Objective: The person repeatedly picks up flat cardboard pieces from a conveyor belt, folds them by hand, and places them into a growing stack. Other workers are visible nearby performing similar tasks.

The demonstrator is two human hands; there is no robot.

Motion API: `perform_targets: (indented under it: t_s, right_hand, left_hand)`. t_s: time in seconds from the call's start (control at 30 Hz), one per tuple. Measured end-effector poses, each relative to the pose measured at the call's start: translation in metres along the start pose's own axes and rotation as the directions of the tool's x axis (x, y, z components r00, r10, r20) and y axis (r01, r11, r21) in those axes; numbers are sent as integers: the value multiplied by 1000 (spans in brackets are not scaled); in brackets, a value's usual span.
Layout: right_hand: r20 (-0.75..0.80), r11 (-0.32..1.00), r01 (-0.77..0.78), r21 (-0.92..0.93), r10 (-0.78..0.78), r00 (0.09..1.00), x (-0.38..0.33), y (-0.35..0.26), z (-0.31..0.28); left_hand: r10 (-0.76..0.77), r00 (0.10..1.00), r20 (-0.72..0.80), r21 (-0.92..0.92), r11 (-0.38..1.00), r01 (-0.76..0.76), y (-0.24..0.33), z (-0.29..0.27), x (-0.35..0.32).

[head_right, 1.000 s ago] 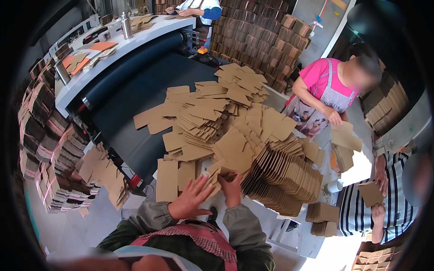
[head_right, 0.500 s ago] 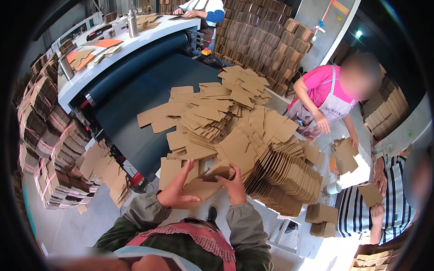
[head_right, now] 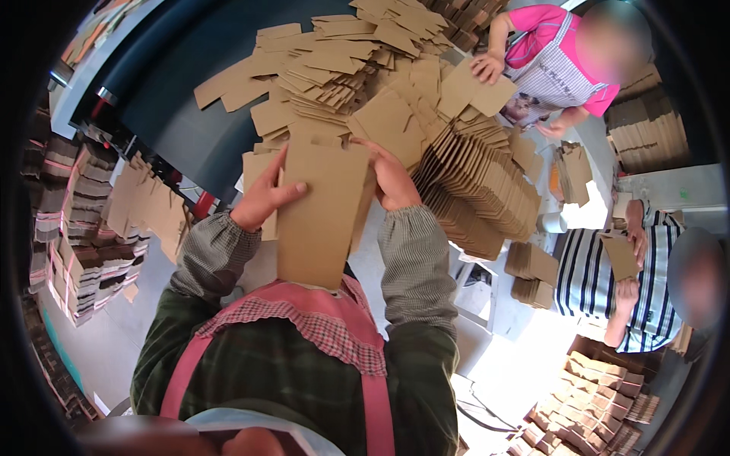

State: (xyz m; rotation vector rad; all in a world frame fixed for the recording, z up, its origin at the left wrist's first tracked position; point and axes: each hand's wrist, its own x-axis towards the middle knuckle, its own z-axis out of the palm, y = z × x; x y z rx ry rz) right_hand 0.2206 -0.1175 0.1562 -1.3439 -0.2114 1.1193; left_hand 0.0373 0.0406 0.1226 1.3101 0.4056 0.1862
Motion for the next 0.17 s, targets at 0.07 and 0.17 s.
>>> perform_targets:
  t_s: [0.07,0.17]
  right_hand:
    - [-62,998,-62,16,62,996,0,-11,4]
    - [8,994,-54,100,53,999,10,4,-3]
  left_hand:
    - [-88,996,17,-170,981,89,19,6,-3]
    - [-114,992,53,-204,971,123,31,8,-10]
